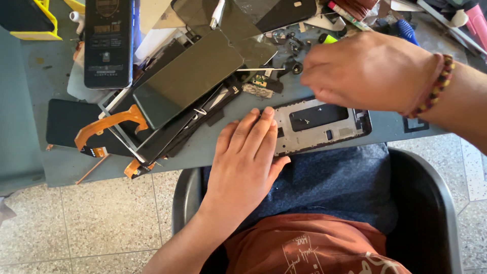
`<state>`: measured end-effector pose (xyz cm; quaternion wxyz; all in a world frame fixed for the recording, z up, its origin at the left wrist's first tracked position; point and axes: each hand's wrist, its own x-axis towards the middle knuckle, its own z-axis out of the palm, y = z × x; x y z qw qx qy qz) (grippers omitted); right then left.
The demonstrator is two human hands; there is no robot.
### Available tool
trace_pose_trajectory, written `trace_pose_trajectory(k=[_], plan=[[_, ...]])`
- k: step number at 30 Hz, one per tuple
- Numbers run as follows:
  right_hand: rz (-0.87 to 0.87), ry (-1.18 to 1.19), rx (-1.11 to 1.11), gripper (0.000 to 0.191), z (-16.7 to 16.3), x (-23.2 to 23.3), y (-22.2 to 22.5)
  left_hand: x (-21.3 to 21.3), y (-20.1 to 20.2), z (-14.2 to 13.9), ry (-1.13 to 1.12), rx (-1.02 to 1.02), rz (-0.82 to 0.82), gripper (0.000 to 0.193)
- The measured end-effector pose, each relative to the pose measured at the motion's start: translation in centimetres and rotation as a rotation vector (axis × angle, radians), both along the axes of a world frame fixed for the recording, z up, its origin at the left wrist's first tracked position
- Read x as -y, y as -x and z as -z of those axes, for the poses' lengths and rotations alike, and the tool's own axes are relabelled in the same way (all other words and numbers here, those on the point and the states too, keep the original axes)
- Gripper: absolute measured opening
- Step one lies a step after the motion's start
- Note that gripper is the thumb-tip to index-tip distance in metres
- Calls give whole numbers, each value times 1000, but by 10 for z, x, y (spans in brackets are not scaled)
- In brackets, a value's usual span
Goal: The person disassembles a smartphone, removes the back cover and internal metal frame, then uses tweezers to clean small components inside the blue chassis. The person handles the phone parts and tools on a cluttered workbench.
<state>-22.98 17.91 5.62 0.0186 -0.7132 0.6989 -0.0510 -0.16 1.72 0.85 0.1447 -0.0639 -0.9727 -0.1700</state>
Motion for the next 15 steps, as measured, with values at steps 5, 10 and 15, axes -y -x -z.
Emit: trace_pose_trajectory(k=[5,10,15], plan=[[40,113,227,16,14,-18,-17,1,0,0,-20,-6,3,63],[85,154,232,15,9,-33,-39,2,0,0,-26,10,1,62],[124,165,228,13,10,-26,-46,3,0,-1,-21,9,5,61]])
